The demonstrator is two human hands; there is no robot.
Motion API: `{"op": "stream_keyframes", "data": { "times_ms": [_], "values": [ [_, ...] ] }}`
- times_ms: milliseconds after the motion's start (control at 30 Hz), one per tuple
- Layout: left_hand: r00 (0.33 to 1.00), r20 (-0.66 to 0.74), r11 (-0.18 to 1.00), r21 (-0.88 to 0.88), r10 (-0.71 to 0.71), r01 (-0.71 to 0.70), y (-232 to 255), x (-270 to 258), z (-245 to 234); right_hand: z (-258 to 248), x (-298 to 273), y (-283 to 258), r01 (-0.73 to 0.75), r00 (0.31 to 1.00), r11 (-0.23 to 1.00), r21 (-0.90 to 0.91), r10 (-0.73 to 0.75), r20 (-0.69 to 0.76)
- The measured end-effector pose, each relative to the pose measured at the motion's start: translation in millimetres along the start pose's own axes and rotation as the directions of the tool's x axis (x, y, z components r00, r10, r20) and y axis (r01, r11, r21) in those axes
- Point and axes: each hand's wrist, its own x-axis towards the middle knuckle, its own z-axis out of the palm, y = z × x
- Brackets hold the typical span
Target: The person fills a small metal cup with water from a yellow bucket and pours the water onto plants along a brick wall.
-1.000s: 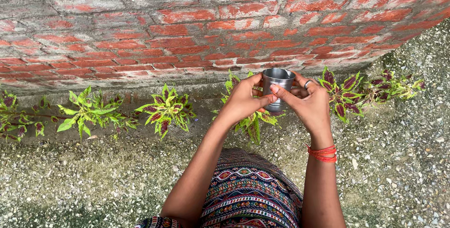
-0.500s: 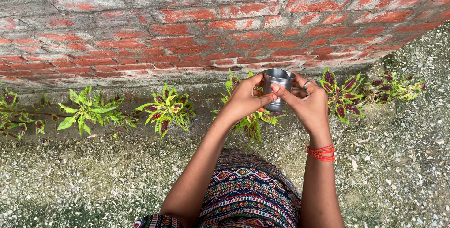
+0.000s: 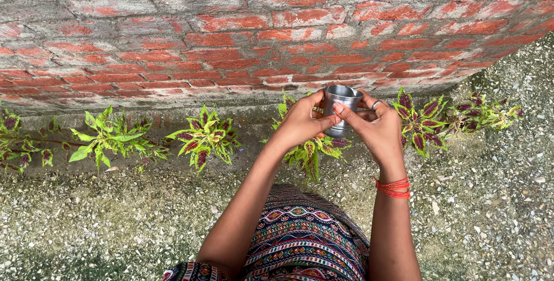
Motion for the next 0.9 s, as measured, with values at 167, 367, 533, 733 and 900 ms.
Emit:
{"op": "stream_keyframes", "data": {
  "times_ms": [167,367,533,733,900],
  "values": [
    [1.000,0.001,1.000,0.003,0.009,-0.009,-2.6,3.4,-2.5,0.7,2.0,-2.6,-0.015,1.000,0.999,-0.046,0.014,-0.018],
    [1.000,0.012,1.000,-0.001,0.003,-0.003,-3.4,3.2,-3.0,0.9,4.7,4.9,0.036,0.999,0.999,-0.037,-0.036,0.002],
    [1.000,0.014,1.000,0.015,-0.002,0.002,-2.2,4.4,-2.8,1.5,5.9,6.6,0.036,0.999,0.998,0.054,-0.037,0.029],
    [0.999,0.025,1.000,-0.008,0.027,-0.027,-1.2,3.0,-3.0,0.4,4.4,4.3,0.022,1.000,0.999,0.044,-0.023,0.020],
    [0.999,0.033,1.000,-0.007,0.022,-0.022,-2.5,1.7,-2.4,-0.7,1.1,1.4,0.020,1.000,1.000,0.024,-0.020,0.009]
  ]
}}
